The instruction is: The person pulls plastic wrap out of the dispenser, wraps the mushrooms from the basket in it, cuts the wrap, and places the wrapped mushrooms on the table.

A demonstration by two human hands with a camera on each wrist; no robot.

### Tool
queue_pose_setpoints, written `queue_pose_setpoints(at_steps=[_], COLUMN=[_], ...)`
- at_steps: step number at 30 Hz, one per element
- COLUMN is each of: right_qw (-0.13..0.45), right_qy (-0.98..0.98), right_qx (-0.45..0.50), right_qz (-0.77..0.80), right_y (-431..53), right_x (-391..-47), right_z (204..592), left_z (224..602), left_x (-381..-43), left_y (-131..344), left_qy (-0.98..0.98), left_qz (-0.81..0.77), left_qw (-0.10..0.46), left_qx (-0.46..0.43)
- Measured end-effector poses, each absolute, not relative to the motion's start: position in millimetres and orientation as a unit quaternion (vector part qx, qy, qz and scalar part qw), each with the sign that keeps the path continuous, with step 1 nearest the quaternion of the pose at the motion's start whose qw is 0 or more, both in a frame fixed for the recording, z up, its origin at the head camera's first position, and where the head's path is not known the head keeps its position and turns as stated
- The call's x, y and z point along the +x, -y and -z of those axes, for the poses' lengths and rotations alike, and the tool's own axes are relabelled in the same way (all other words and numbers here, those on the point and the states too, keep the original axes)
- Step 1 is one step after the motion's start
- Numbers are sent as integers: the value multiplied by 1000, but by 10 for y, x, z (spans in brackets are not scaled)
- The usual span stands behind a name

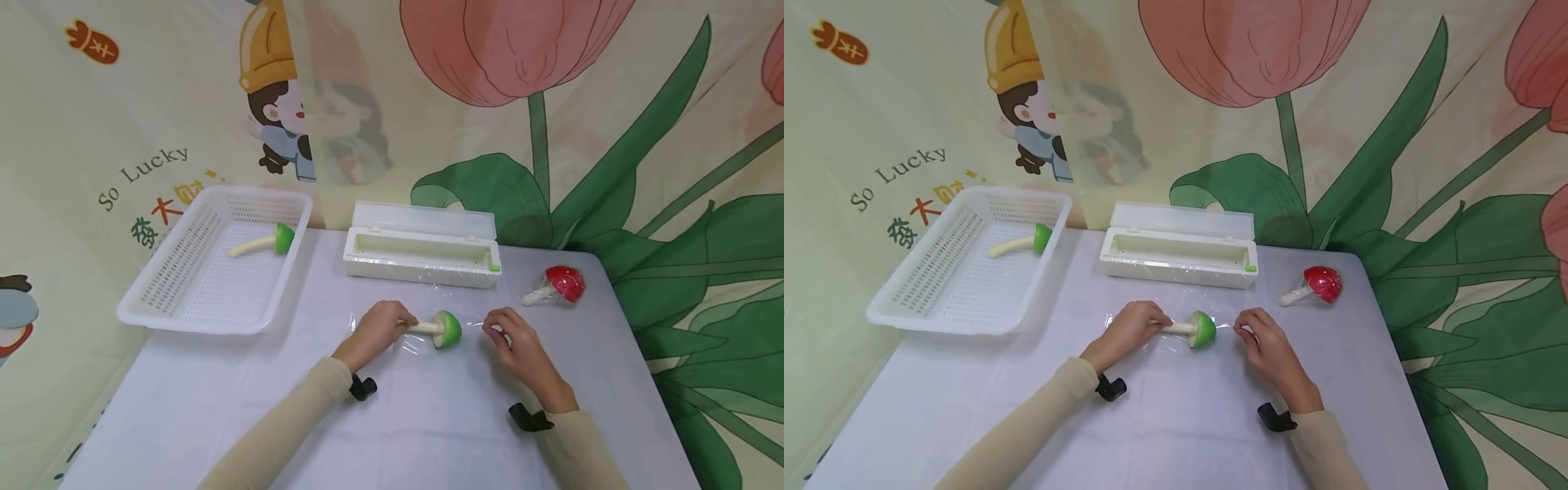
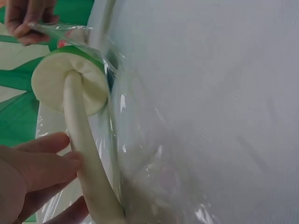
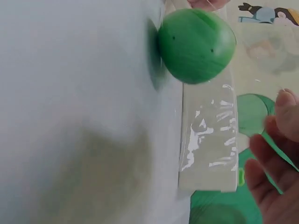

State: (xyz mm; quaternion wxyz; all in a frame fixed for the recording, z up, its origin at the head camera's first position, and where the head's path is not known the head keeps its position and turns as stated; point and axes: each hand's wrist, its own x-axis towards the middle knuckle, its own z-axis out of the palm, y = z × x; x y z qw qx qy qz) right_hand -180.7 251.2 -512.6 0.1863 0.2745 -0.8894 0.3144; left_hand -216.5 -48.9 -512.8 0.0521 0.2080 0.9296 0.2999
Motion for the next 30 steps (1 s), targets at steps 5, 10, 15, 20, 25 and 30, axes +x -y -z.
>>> queue_pose_setpoints(at_steps=[5,10,15,20,25,30], right_qw=[216,173,142,142,143,144], right_qy=[876,886,886,881,879,888], right_qx=[302,286,264,242,241,235], right_qz=[-307,-323,-355,-381,-386,-369], right_y=[-2340,-2176,-2042,-1992,-1989,-1958], right_x=[-2008,-2150,-2203,-2168,-2116,-2099], right_z=[5120,5166,5240,5309,5355,5352], left_z=[5136,5170,5196,5193,5188,5162], left_x=[-2174,-2173,-2163,-2141,-2121,-2105], left_y=[531,548,561,578,625,670], left_qy=[-924,-917,-919,-917,-916,-914], left_qz=[-306,-320,-312,-317,-313,-293], left_qw=[39,41,44,52,68,63], left_qx=[225,236,236,235,242,274])
